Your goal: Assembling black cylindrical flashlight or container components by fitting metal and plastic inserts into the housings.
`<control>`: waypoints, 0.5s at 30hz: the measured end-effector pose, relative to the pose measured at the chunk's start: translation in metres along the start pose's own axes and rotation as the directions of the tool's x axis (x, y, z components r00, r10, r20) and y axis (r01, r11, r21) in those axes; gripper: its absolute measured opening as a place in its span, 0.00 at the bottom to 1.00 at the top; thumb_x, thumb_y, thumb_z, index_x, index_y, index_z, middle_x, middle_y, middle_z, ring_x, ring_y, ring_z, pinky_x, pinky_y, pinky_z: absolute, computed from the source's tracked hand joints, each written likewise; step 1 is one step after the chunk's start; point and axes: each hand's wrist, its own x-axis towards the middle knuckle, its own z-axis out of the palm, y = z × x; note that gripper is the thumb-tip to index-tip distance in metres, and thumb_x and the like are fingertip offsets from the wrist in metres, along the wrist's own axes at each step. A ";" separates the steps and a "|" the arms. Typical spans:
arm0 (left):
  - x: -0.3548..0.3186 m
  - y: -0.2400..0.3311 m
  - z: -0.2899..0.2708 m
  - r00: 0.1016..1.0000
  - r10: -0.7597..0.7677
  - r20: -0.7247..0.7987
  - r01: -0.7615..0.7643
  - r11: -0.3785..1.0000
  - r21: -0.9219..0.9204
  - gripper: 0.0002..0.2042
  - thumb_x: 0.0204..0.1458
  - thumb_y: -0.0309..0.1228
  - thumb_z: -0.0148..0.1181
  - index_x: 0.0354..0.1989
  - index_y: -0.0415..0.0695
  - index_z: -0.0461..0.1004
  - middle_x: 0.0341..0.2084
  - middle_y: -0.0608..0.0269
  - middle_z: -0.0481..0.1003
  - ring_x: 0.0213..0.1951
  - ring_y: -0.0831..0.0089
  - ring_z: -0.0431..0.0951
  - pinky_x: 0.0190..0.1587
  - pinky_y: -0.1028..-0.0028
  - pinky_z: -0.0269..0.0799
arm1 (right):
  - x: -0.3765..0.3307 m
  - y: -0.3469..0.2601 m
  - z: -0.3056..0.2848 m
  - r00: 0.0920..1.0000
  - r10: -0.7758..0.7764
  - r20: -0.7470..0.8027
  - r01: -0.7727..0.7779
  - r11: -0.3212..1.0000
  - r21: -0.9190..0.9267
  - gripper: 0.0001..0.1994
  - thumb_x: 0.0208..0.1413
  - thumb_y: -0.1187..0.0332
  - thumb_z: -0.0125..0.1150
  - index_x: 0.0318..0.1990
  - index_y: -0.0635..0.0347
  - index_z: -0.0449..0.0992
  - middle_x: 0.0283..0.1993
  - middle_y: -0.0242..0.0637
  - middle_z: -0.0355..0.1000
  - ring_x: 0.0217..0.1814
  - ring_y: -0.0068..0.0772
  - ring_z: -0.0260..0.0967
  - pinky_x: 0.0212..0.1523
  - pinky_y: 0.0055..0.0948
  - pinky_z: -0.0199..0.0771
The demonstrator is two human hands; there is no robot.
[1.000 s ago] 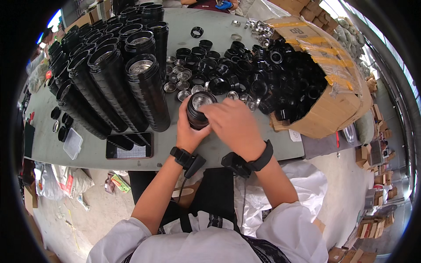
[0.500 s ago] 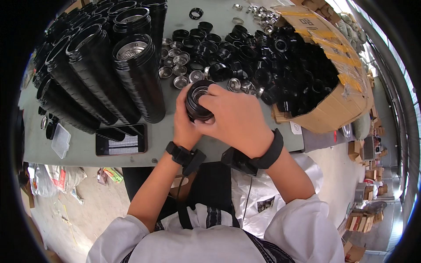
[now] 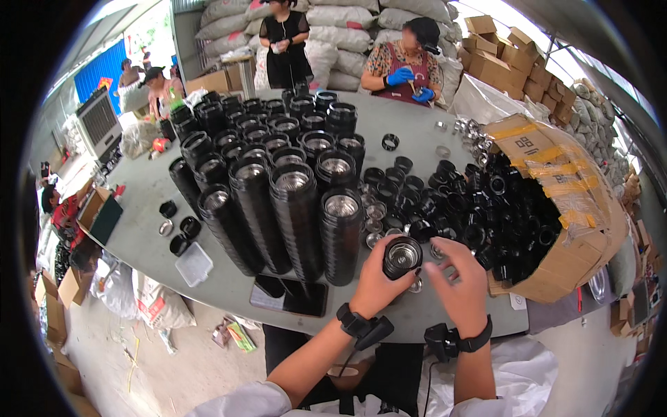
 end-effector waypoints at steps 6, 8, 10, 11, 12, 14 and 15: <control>-0.009 0.026 -0.027 0.990 0.069 -0.126 -0.078 0.995 -0.066 0.30 0.38 0.22 0.64 0.53 0.37 0.59 0.44 0.56 0.68 0.46 0.70 0.70 0.51 0.72 0.65 | -0.026 0.034 0.020 0.985 -0.020 -0.171 0.031 0.998 0.063 0.18 0.44 0.71 0.63 0.45 0.59 0.74 0.48 0.38 0.71 0.47 0.34 0.67 0.45 0.30 0.67; -0.026 0.021 -0.042 0.992 -0.017 -0.123 0.007 0.997 -0.082 0.32 0.38 0.21 0.63 0.54 0.38 0.56 0.45 0.56 0.67 0.46 0.70 0.70 0.50 0.73 0.66 | -0.031 0.043 0.024 0.990 -0.058 -0.125 0.054 0.998 -0.037 0.18 0.43 0.72 0.64 0.46 0.58 0.73 0.47 0.38 0.71 0.47 0.36 0.67 0.47 0.31 0.66; -0.042 0.013 -0.049 0.986 -0.091 -0.140 0.097 0.994 0.043 0.32 0.38 0.23 0.64 0.54 0.38 0.56 0.42 0.55 0.68 0.45 0.70 0.71 0.49 0.73 0.67 | -0.039 0.054 0.031 0.997 -0.030 -0.069 0.024 0.997 -0.074 0.21 0.41 0.71 0.66 0.46 0.58 0.71 0.46 0.39 0.71 0.48 0.40 0.66 0.52 0.34 0.62; -0.048 0.002 -0.049 0.981 -0.143 -0.130 0.157 0.982 0.104 0.32 0.38 0.24 0.65 0.53 0.38 0.57 0.41 0.54 0.69 0.45 0.70 0.72 0.48 0.73 0.67 | -0.042 0.062 0.036 0.997 -0.003 -0.073 -0.002 0.997 -0.071 0.21 0.41 0.71 0.66 0.46 0.58 0.71 0.46 0.39 0.71 0.48 0.40 0.66 0.52 0.34 0.62; -0.056 -0.010 -0.049 0.980 -0.167 -0.112 0.179 0.978 0.109 0.32 0.38 0.24 0.65 0.53 0.38 0.57 0.41 0.54 0.69 0.45 0.70 0.72 0.48 0.73 0.67 | -0.046 0.071 0.042 0.986 0.113 -0.126 -0.104 0.991 0.080 0.21 0.40 0.71 0.66 0.46 0.58 0.71 0.46 0.39 0.71 0.49 0.41 0.66 0.52 0.35 0.61; -0.074 -0.030 -0.048 0.972 -0.204 -0.118 0.233 0.904 0.357 0.31 0.37 0.28 0.66 0.52 0.38 0.59 0.40 0.51 0.70 0.43 0.66 0.74 0.46 0.71 0.68 | -0.056 0.088 0.052 0.968 0.190 -0.163 -0.168 0.976 0.140 0.22 0.39 0.68 0.66 0.46 0.59 0.70 0.45 0.39 0.70 0.50 0.43 0.64 0.51 0.38 0.61; -0.079 -0.031 -0.048 0.973 -0.215 -0.086 0.231 0.878 0.419 0.31 0.36 0.30 0.68 0.50 0.38 0.61 0.40 0.49 0.71 0.44 0.59 0.73 0.48 0.66 0.66 | -0.060 0.094 0.057 0.962 0.224 -0.156 -0.203 0.969 0.140 0.22 0.39 0.68 0.66 0.46 0.59 0.70 0.45 0.39 0.70 0.50 0.43 0.64 0.51 0.38 0.61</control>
